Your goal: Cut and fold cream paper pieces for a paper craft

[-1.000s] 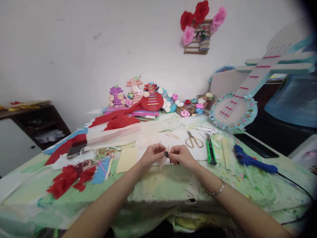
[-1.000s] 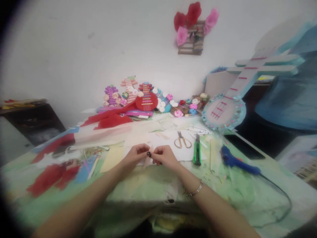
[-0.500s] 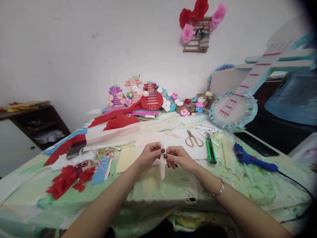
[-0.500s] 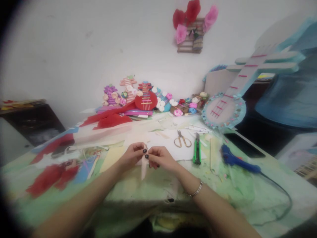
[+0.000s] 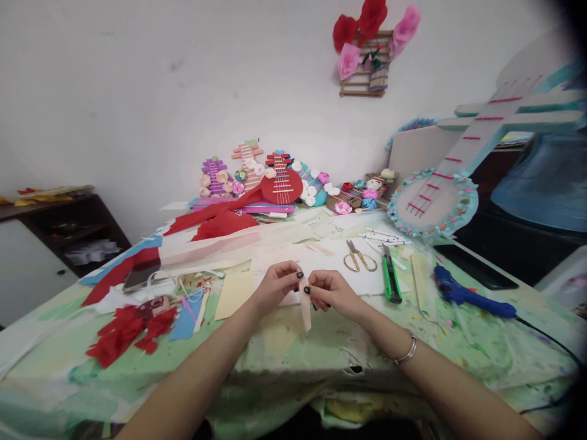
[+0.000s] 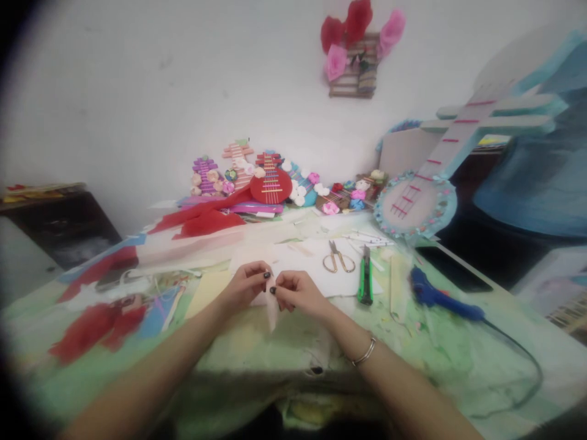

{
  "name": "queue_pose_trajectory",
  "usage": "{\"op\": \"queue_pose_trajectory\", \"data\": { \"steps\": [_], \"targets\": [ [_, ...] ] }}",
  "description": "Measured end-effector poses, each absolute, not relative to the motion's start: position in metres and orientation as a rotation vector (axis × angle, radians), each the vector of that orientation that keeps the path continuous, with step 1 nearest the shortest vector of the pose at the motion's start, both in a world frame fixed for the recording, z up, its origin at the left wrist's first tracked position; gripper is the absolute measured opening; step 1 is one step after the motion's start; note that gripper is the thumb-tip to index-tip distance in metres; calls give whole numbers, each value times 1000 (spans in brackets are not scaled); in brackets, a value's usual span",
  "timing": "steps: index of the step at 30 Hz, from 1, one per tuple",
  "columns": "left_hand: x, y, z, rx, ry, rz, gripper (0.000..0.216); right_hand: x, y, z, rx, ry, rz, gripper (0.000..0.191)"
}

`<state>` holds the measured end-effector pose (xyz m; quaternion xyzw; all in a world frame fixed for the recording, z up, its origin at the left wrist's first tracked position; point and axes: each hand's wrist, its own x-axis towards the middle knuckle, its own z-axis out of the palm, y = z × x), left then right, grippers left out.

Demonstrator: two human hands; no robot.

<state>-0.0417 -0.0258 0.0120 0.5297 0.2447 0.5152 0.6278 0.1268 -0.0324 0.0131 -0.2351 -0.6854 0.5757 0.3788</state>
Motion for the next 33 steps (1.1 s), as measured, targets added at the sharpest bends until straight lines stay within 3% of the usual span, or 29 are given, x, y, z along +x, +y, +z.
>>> {"op": "queue_pose_trajectory", "data": {
  "steps": [7, 14, 23, 33],
  "targets": [
    [-43, -23, 11, 1209, 584, 1230, 12, 128, -32, 12, -644, -1769, 1439, 21],
    [-42, -25, 12, 1268, 624, 1225, 22, 128, -32, 12, -703, -1778, 1398, 21],
    [-43, -20, 9, 1305, 709, 1286, 11, 127, -32, 12, -727, -1774, 1393, 20],
    [-40, -26, 6, 1389, 688, 1130, 23, 126, -31, 14, -798, -1732, 1359, 25]
  ]
}}
